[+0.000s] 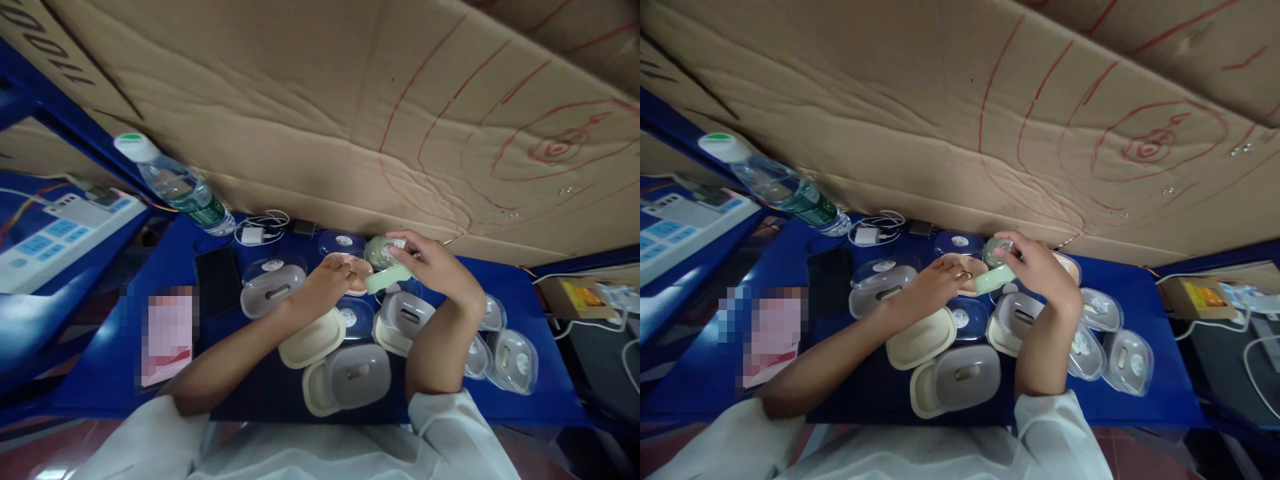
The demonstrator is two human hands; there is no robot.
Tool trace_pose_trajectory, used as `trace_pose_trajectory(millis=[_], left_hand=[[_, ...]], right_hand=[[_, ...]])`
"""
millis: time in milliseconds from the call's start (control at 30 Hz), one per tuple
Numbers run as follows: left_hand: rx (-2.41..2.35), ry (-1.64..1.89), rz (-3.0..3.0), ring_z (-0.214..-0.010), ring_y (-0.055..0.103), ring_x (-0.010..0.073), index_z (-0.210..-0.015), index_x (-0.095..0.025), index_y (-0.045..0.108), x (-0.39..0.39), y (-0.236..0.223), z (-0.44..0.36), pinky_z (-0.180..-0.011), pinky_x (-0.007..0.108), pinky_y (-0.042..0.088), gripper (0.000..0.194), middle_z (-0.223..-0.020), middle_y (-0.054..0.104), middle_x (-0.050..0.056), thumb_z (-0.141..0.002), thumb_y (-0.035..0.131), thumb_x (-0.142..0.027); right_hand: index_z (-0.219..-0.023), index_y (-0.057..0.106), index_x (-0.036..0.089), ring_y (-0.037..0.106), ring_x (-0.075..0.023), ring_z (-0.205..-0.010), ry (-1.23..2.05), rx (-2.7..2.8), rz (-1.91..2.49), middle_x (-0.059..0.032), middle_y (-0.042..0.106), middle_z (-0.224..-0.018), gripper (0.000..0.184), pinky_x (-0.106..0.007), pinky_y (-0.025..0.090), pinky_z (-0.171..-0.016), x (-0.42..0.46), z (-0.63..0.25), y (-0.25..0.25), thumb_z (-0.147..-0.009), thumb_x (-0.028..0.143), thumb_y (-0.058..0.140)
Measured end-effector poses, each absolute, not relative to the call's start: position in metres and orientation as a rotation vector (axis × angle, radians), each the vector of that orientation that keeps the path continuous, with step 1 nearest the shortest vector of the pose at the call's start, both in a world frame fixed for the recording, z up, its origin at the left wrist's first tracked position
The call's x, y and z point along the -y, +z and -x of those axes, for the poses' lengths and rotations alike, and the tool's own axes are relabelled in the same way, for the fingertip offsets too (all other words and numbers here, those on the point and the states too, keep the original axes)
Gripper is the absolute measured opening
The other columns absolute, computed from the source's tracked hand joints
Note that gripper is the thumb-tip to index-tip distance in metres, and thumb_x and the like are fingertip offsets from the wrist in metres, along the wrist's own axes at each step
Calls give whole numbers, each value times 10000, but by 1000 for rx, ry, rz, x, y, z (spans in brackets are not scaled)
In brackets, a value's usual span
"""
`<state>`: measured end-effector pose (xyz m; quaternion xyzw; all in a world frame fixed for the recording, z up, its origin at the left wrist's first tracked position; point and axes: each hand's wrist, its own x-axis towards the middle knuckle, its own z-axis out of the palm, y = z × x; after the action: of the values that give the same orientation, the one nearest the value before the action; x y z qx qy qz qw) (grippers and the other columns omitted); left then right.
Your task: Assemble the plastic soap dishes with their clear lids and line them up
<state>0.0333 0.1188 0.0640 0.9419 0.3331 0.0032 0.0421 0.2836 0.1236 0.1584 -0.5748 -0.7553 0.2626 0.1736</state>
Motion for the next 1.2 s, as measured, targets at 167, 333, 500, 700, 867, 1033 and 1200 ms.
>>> trace_pose_trajectory(millis=[167,333,500,700,867,1033,1200], left_hand=[[-930,-15,-2816,-1320,672,284,-1421,-166,653,-119,83,-24,-1155,445,435,464,-1382,738,144,-1002,511,-24],[-998,7,-2763,-1272,691,305,-1404,-170,658,-113,111,-2,-1083,462,472,408,-1312,762,144,-1030,522,-78],[-1139,-122,-2810,-1204,697,328,-1231,-155,731,-95,123,2,-1067,484,482,342,-1203,776,141,-995,510,-46],[-1092,-85,-2860,-1172,710,315,-1259,-179,709,-72,131,-5,-1013,462,524,329,-1257,751,125,-993,552,-65],[-790,49,-2883,-1202,697,318,-1198,-213,690,-63,135,-7,-1043,470,515,185,-1251,719,101,-1071,631,-333],[-797,116,-2910,-1210,687,328,-1199,-179,672,-70,125,-10,-1030,476,507,179,-1241,710,118,-1070,641,-299],[-775,228,-2902,-1231,670,293,-1275,-198,652,-76,117,-10,-1044,429,479,221,-1281,702,110,-1080,629,-301]], right_hand=[[-1339,690,270,657,-216,-706,568,2126,1652,-11,700,-779,427,-339,508,-708,-124,-281,162,-1052,562,568],[-1229,730,251,638,-212,-691,390,1980,1744,-18,688,-761,358,-314,430,-670,-131,-261,161,-1067,522,561],[-1185,737,242,694,-225,-786,372,1949,1655,-37,753,-878,298,-320,474,-758,-140,-223,151,-1087,450,547],[-1205,735,253,720,-191,-889,713,2243,1290,-28,795,-1052,221,-307,515,-855,-142,-218,143,-1069,339,584],[-1381,667,255,634,-307,-1316,561,2247,1696,-107,696,-1412,459,-471,465,-1123,-140,-262,135,-935,152,656],[-1601,469,302,377,-376,-1576,545,2279,2226,-136,458,-1681,911,-575,300,-1252,-144,-266,117,-786,209,867],[-1607,471,307,388,-372,-1572,525,2329,2236,-143,435,-1696,881,-557,309,-1232,-148,-248,113,-808,151,809]])
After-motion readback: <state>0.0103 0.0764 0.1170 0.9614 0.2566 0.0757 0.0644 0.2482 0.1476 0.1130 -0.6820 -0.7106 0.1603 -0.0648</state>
